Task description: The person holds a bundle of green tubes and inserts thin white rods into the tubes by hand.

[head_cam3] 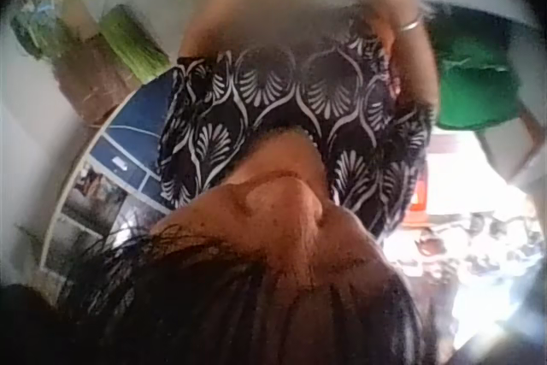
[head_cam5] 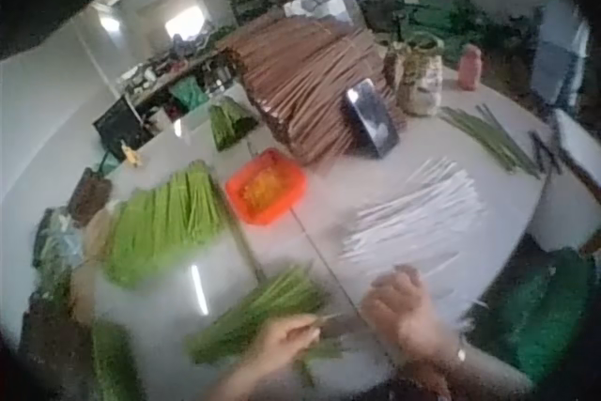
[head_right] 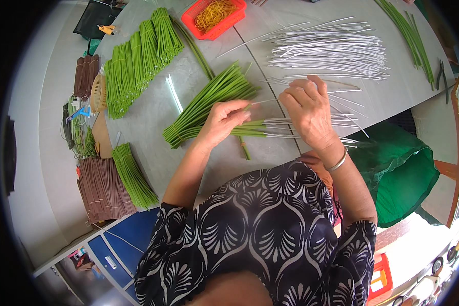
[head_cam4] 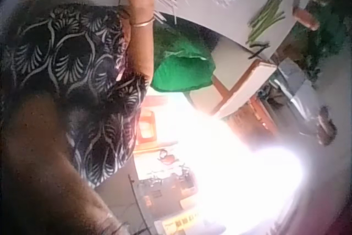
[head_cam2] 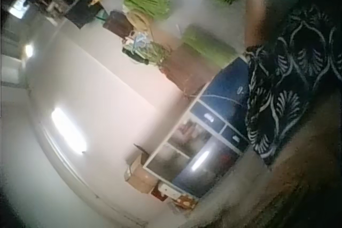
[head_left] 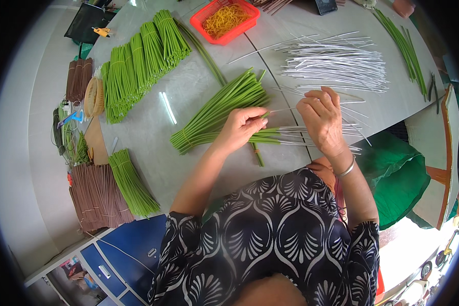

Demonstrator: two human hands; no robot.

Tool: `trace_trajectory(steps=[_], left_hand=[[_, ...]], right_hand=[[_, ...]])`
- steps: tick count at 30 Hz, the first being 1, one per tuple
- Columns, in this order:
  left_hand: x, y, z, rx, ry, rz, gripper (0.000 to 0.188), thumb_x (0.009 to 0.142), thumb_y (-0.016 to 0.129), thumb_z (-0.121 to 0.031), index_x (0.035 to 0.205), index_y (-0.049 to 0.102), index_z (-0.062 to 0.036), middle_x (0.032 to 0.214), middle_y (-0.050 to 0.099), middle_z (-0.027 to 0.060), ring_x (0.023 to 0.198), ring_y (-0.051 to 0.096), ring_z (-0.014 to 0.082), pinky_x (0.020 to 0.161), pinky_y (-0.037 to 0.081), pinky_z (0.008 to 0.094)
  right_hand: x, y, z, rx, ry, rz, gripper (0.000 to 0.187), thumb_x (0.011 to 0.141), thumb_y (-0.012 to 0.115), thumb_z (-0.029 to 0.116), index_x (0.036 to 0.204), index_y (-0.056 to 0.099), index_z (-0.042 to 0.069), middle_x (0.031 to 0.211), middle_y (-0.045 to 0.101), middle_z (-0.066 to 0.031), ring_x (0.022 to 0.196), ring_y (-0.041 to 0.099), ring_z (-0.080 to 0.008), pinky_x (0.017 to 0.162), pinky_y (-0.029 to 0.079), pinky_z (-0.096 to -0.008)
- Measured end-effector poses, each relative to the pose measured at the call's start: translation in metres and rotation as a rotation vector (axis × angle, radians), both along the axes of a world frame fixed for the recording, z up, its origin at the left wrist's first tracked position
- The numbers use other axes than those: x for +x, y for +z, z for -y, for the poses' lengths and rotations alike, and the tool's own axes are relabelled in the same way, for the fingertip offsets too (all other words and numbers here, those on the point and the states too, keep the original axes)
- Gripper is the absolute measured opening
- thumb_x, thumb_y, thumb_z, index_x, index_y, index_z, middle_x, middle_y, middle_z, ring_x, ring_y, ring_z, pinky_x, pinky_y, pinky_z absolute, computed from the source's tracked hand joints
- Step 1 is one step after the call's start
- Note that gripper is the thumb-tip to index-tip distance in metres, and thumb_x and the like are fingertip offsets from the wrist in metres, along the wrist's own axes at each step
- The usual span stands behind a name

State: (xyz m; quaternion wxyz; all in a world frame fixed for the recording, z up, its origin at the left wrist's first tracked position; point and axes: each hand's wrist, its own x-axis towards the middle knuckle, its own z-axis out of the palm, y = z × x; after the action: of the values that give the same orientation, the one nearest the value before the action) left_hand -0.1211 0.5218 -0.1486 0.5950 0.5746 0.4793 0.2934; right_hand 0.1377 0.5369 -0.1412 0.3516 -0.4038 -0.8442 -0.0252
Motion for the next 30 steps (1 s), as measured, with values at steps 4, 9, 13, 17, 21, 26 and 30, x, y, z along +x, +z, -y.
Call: trace_trajectory(steps=[4,9,13,17,21,26,30], left_hand=[[0.003,0.001,0.001,0.0,0.006,0.011,0.025,0.1,0.068,-0.009,0.12,0.07,0.0052,0.092,0.07,0.0023,0.082,0.062,0.0059,0.075,0.053,0.0242],[0.004,-0.001,0.003,0.039,0.012,-0.029,0.022,0.099,0.069,-0.009,0.114,0.071,0.0066,0.087,0.07,0.0043,0.078,0.06,0.0062,0.07,0.051,0.0249],[0.008,-0.006,0.003,0.186,-0.045,-0.125,0.018,0.096,0.071,-0.008,0.109,0.072,0.0043,0.082,0.066,0.0078,0.067,0.057,0.0109,0.062,0.047,0.0288],[0.02,0.016,0.003,0.353,-0.126,-0.315,0.015,0.092,0.073,-0.009,0.104,0.074,0.0005,0.079,0.058,0.0114,0.064,0.054,0.0237,0.06,0.044,0.0348],[0.028,0.016,0.009,0.505,-0.17,-0.389,0.014,0.09,0.074,-0.01,0.101,0.074,-0.0016,0.084,0.057,0.0117,0.074,0.059,0.0296,0.067,0.048,0.0396],[0.03,0.025,0.019,0.654,-0.186,-0.401,0.02,0.086,0.076,-0.008,0.105,0.075,-0.0014,0.086,0.058,0.0104,0.074,0.059,0.026,0.065,0.048,0.0374],[0.015,0.041,0.019,0.837,0.014,-0.707,0.015,0.082,0.079,-0.016,0.089,0.07,-0.0064,0.091,0.056,0.0079,0.086,0.059,0.0268,0.074,0.048,0.0405]], right_hand=[[0.003,0.001,0.002,-0.006,-0.01,0.016,0.021,0.076,0.065,0.011,0.097,0.068,0.009,0.097,0.065,-0.0027,0.105,0.062,-0.0221,0.105,0.044,-0.0498],[0.003,0.011,0.007,0.047,0.026,0.079,0.017,0.076,0.065,0.013,0.093,0.066,0.009,0.091,0.063,-0.0021,0.101,0.062,-0.0207,0.106,0.043,-0.0503],[0.006,0.022,0.014,0.076,0.025,0.156,0.013,0.076,0.065,0.013,0.089,0.062,0.01,0.085,0.058,-0.0023,0.093,0.06,-0.0202,0.107,0.043,-0.0512],[0.011,0.025,0.019,-0.007,0.071,0.191,0.012,0.076,0.065,0.013,0.086,0.06,0.01,0.079,0.053,-0.0028,0.082,0.056,-0.0201,0.102,0.046,-0.0484],[0.002,0.022,0.026,-0.05,0.169,0.119,0.014,0.074,0.065,0.014,0.086,0.06,0.008,0.078,0.052,-0.0033,0.079,0.056,-0.0209,0.085,0.05,-0.0383],[-0.007,0.008,0.041,-0.105,0.183,0.068,0.016,0.074,0.065,0.014,0.088,0.062,0.007,0.083,0.055,-0.0043,0.08,0.057,-0.0219,0.075,0.05,-0.0336],[-0.01,0.001,0.048,-0.102,0.171,0.005,0.021,0.072,0.066,0.012,0.092,0.067,0.006,0.092,0.061,-0.0052,0.084,0.059,-0.0228,0.075,0.051,-0.0342]])
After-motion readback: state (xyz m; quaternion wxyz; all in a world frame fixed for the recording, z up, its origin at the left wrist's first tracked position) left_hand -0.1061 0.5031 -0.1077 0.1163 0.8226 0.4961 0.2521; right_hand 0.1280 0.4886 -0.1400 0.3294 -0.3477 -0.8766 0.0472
